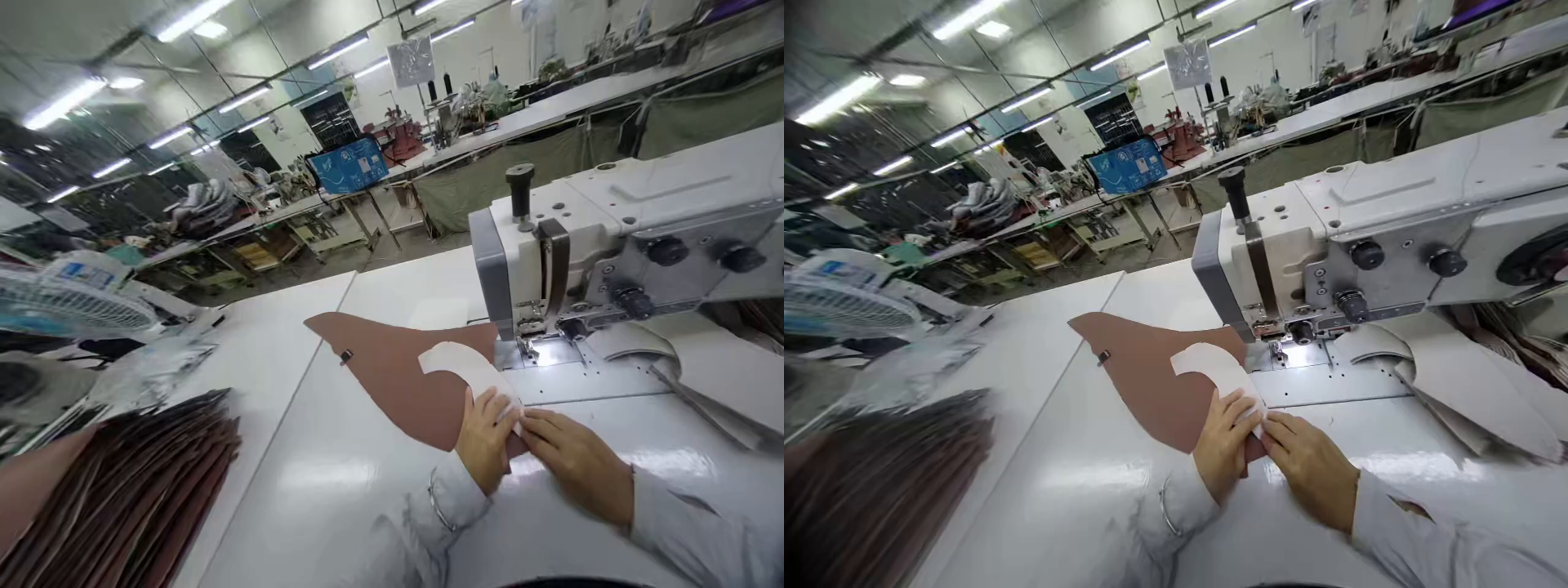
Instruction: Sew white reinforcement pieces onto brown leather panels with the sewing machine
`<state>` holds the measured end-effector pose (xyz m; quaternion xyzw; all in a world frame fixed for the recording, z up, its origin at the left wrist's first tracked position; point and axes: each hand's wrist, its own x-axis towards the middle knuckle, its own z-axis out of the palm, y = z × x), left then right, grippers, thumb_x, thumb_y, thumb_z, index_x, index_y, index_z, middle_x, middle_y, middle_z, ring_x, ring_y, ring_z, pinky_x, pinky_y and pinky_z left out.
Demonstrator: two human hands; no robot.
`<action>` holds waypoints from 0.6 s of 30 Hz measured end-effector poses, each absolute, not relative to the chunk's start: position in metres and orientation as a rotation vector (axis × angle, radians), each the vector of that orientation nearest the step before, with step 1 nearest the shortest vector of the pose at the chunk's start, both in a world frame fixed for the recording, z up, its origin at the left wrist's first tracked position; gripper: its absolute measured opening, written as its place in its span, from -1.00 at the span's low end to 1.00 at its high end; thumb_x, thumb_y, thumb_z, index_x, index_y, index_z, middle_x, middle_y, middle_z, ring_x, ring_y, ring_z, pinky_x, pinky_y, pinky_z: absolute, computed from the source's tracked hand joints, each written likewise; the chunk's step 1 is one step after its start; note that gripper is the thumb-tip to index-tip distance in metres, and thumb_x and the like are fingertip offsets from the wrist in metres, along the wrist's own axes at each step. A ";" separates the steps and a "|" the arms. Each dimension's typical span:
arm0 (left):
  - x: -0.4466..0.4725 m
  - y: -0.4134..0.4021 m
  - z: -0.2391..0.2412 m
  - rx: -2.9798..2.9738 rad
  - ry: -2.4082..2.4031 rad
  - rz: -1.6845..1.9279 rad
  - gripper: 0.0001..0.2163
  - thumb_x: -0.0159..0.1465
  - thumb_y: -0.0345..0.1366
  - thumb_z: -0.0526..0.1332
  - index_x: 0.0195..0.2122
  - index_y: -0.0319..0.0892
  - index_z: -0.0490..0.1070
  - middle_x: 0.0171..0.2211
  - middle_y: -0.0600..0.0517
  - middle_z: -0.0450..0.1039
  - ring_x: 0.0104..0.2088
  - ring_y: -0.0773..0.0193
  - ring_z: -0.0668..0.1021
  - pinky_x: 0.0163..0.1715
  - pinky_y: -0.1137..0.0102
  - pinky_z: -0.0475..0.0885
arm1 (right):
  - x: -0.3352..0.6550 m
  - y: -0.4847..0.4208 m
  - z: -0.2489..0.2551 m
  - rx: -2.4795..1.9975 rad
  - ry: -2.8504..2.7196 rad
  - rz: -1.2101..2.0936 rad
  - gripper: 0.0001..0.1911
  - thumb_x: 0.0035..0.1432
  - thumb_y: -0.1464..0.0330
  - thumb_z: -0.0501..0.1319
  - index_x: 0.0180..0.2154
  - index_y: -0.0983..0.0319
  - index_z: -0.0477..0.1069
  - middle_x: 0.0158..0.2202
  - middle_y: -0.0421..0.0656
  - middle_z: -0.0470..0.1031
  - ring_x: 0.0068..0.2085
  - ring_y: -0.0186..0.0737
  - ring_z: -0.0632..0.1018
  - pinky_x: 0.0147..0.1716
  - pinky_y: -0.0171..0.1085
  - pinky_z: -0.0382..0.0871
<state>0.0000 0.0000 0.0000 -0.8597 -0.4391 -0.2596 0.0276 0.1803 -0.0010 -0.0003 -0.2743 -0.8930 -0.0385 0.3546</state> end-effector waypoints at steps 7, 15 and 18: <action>0.002 -0.002 -0.001 -2.630 -1.397 -0.795 -0.76 0.22 -0.47 0.05 -0.12 -0.20 0.38 -0.13 -0.13 0.43 -0.01 -0.02 0.38 -0.04 -0.17 0.23 | 0.178 -0.001 0.003 -0.717 -2.288 -0.102 -0.70 0.19 0.59 -0.05 -0.23 0.38 0.43 -0.19 0.00 0.45 -0.08 -0.18 0.44 -0.11 -0.18 0.44; -0.002 0.003 0.003 -2.655 -1.338 -0.816 -0.75 0.21 -0.49 0.02 -0.14 -0.20 0.39 -0.16 -0.13 0.42 -0.04 0.00 0.39 -0.05 -0.12 0.28 | 0.176 -0.004 -0.001 -0.753 -2.297 -0.119 -0.73 0.18 0.60 -0.03 -0.20 0.44 0.42 -0.19 0.05 0.43 -0.08 -0.15 0.43 -0.10 -0.17 0.42; 0.000 0.002 0.000 -2.634 -1.361 -0.785 -0.75 0.22 -0.48 0.01 -0.13 -0.21 0.38 -0.19 -0.13 0.43 -0.04 -0.01 0.39 -0.07 -0.12 0.30 | 0.175 -0.004 -0.002 -0.764 -2.295 -0.108 -0.72 0.17 0.61 -0.03 -0.21 0.44 0.43 -0.18 0.05 0.43 -0.07 -0.14 0.42 -0.09 -0.17 0.41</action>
